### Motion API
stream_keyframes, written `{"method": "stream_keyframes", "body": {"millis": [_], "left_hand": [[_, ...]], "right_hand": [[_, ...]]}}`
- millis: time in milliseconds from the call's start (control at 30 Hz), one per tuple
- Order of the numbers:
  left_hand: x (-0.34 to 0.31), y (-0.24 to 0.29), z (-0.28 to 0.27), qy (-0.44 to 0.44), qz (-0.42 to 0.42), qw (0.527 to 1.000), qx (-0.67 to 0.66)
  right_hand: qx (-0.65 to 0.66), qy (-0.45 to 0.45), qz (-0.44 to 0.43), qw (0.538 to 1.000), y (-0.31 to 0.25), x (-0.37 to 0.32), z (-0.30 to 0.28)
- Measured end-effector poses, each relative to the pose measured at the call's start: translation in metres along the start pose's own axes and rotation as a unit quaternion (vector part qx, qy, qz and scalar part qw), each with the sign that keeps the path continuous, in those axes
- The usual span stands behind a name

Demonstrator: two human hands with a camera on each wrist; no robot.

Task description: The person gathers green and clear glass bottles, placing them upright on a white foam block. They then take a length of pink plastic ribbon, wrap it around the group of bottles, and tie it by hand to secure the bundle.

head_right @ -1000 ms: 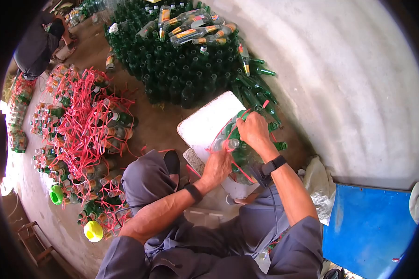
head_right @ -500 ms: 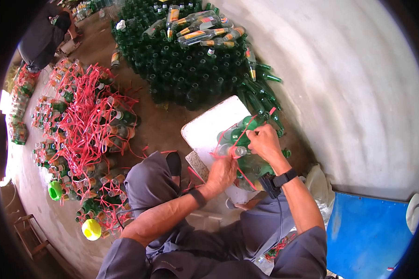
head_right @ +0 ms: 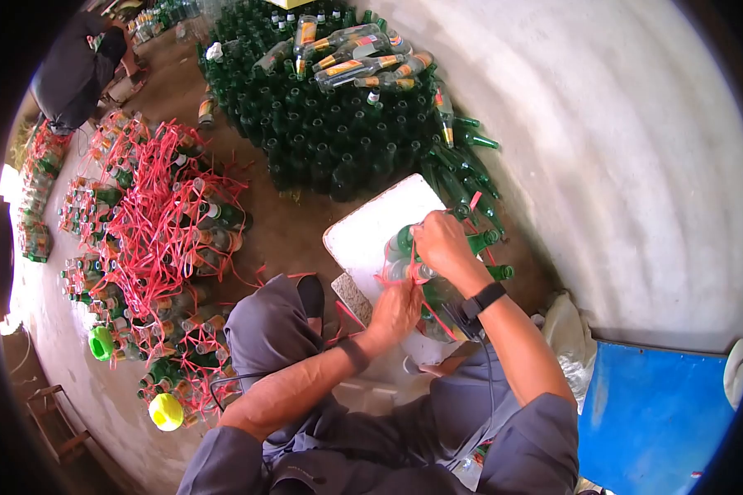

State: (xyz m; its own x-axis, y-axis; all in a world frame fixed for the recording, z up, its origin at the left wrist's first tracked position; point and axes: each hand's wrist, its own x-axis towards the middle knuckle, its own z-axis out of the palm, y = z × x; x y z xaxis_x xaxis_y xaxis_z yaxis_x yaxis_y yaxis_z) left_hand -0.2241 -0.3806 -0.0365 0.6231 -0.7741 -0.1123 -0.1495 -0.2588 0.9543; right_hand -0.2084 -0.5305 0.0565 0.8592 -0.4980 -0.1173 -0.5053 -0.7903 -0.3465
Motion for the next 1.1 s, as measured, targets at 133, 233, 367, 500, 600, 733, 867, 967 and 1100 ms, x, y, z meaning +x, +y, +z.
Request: {"method": "stream_keyframes", "body": {"millis": [133,233,367,500,600,733,867,967,1100], "left_hand": [[0.003,-0.002,0.004,0.005,0.006,1.000,0.006],[0.005,-0.001,0.005,0.005,0.010,1.000,-0.003],[0.005,-0.006,0.004,0.005,0.031,1.000,0.002],[0.007,-0.036,0.019,0.008,0.112,0.992,0.060],[0.005,0.000,-0.007,-0.039,-0.008,0.999,-0.037],[0.006,-0.001,-0.008,-0.025,0.027,0.998,-0.044],[0.008,-0.001,-0.008,-0.052,-0.007,0.998,-0.034],[0.008,-0.001,-0.008,-0.058,-0.009,0.997,-0.051],[0.007,-0.008,-0.004,-0.035,0.008,0.997,-0.068]], "right_hand": [[-0.018,-0.047,0.009,0.999,-0.001,0.006,-0.004],[-0.033,0.002,0.030,0.999,0.000,0.003,0.000],[-0.001,-0.055,0.059,0.997,0.018,0.010,0.001],[0.148,-0.163,0.089,0.971,0.021,0.004,-0.028],[0.057,-0.074,0.040,0.995,0.030,-0.016,-0.048],[-0.093,-0.085,0.034,0.991,0.027,-0.048,-0.082],[-0.123,-0.153,0.023,0.980,0.040,-0.066,-0.073],[-0.109,-0.109,-0.030,0.988,0.066,-0.070,-0.042],[-0.142,-0.093,-0.066,0.983,0.075,-0.075,-0.038]]}}
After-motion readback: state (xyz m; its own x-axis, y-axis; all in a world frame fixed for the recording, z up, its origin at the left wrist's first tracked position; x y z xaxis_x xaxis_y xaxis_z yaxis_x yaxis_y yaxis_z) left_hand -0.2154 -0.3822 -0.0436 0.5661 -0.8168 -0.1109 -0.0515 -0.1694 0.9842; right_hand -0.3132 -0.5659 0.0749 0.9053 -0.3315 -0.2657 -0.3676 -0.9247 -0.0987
